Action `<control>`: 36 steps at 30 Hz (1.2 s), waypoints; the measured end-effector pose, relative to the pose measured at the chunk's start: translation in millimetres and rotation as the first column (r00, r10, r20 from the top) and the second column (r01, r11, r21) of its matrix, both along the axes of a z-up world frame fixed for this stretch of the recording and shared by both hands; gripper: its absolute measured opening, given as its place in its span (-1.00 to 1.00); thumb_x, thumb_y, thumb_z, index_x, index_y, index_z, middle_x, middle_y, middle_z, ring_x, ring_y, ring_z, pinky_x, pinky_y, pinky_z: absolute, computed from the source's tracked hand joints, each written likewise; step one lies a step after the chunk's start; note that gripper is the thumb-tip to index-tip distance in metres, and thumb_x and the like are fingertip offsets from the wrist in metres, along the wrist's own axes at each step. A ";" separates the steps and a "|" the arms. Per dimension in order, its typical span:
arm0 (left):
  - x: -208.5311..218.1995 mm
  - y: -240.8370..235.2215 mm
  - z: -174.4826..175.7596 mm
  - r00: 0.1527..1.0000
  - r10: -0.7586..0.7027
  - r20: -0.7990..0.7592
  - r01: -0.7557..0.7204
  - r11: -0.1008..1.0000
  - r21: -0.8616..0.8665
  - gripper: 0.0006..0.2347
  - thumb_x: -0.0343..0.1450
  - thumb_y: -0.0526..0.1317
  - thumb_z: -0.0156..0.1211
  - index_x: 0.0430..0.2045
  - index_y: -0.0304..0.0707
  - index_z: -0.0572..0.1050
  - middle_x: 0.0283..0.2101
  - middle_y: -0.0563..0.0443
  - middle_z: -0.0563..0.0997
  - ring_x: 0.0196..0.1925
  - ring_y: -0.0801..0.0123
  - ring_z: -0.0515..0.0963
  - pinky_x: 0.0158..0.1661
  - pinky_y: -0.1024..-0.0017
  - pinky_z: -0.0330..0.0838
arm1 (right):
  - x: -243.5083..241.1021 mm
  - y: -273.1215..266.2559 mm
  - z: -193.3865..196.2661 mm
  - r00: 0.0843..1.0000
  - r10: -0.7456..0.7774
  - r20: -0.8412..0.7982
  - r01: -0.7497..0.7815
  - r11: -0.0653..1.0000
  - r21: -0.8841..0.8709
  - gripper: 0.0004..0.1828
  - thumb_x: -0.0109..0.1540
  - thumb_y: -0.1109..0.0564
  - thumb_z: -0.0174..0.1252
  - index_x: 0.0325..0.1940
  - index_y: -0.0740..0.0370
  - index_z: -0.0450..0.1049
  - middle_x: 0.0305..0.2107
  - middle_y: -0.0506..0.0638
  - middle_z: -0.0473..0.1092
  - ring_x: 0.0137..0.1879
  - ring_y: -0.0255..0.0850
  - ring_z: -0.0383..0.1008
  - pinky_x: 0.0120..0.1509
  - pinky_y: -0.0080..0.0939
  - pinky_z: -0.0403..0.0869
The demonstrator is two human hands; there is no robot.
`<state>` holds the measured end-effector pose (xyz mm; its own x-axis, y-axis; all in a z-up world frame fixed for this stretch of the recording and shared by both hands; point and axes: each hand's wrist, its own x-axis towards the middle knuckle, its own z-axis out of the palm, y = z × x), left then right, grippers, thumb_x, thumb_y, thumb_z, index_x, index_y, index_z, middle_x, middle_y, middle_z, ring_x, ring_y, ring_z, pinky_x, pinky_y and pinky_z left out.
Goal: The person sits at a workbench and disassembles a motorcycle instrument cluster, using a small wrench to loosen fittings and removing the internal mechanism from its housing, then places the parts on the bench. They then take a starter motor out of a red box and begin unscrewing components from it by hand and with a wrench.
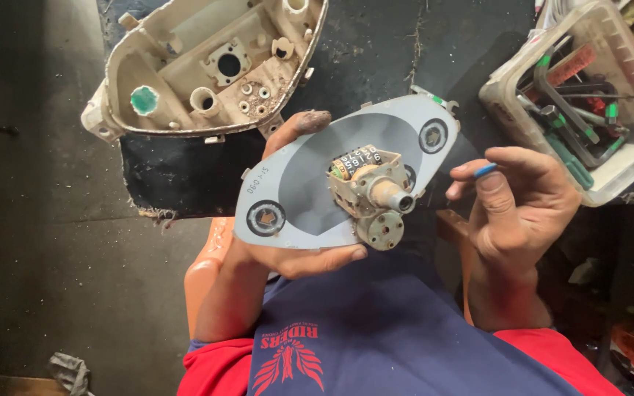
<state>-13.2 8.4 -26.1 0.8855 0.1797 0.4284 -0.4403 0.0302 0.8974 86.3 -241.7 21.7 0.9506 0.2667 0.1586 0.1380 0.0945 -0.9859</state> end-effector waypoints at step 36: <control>-0.7 -1.3 -3.9 0.995 -0.096 0.000 0.096 0.991 -0.097 -0.06 0.23 -0.18 0.65 0.44 -0.40 0.05 0.47 -0.11 0.11 0.47 0.31 0.20 0.44 0.40 0.14 | -1.7 16.0 8.1 0.919 0.092 0.383 -0.002 0.973 -0.229 -0.73 0.22 0.42 0.41 -0.07 0.37 0.51 -0.28 0.19 0.54 -0.20 -0.22 0.57 -0.08 -0.37 0.51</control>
<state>-13.9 7.1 -30.0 0.9027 0.1341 0.4088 -0.4268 0.1591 0.8903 84.6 -225.6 29.8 0.8105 0.3806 0.4452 0.5155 -0.1025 -0.8508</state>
